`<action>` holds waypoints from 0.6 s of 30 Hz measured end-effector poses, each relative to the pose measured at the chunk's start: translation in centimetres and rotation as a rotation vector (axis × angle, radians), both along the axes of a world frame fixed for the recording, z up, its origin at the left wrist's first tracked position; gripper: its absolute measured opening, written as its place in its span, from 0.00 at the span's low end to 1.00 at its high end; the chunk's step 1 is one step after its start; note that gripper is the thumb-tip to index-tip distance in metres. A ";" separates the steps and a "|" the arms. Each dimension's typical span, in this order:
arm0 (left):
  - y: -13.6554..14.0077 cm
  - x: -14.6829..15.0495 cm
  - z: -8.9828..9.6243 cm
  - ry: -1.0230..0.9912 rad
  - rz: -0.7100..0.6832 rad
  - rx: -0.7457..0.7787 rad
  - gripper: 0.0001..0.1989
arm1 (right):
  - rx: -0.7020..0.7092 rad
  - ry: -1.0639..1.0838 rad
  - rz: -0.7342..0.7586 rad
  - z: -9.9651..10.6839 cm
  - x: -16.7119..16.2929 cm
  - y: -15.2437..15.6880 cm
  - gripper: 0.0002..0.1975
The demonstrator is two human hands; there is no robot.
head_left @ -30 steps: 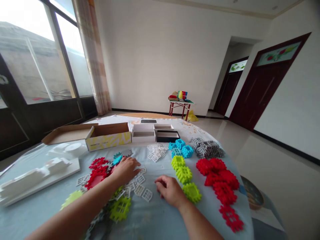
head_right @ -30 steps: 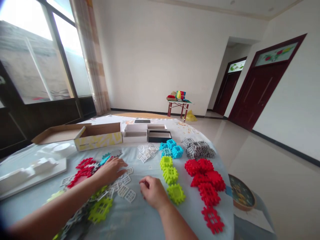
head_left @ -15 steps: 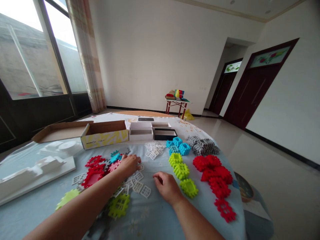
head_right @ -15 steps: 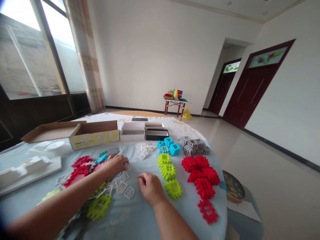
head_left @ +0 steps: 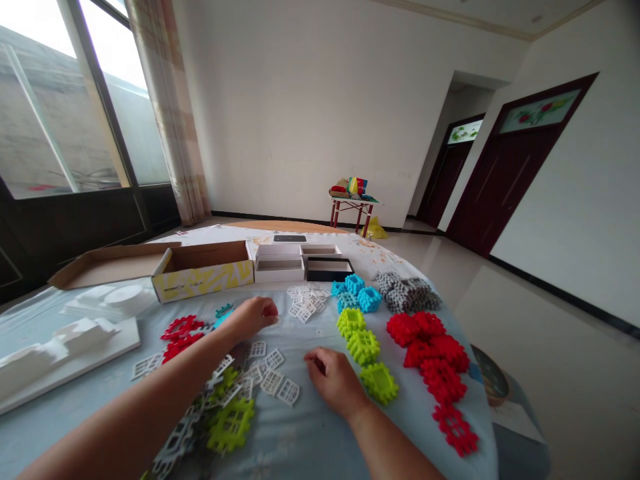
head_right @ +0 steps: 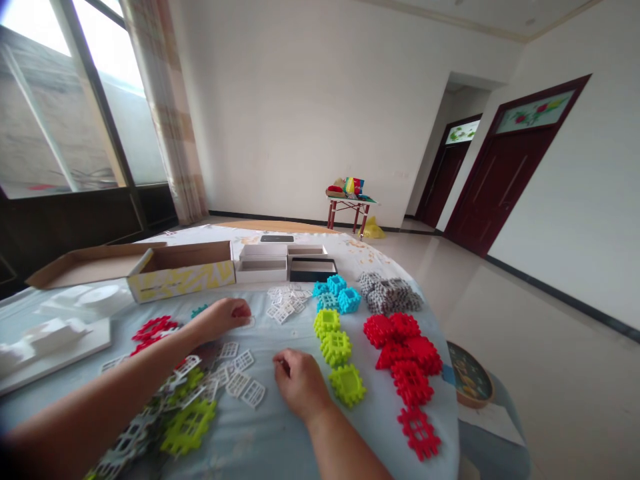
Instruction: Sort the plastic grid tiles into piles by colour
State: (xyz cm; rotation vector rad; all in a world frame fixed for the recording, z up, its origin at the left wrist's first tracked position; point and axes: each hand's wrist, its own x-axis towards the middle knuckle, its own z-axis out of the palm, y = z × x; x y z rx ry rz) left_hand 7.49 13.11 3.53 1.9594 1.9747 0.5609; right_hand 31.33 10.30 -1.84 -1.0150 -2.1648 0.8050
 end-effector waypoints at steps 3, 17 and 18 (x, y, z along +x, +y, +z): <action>2.2 -0.7 -0.4 -0.133 0.043 -0.013 0.11 | 0.007 0.007 0.001 -0.1 0.0 0.0 0.11; 5.7 1.3 -0.3 -0.335 0.200 0.109 0.23 | -0.040 0.048 0.009 -0.3 0.1 0.2 0.11; 4.6 0.8 -0.2 -0.288 0.175 0.113 0.21 | -0.042 0.050 0.011 -0.3 0.1 0.3 0.11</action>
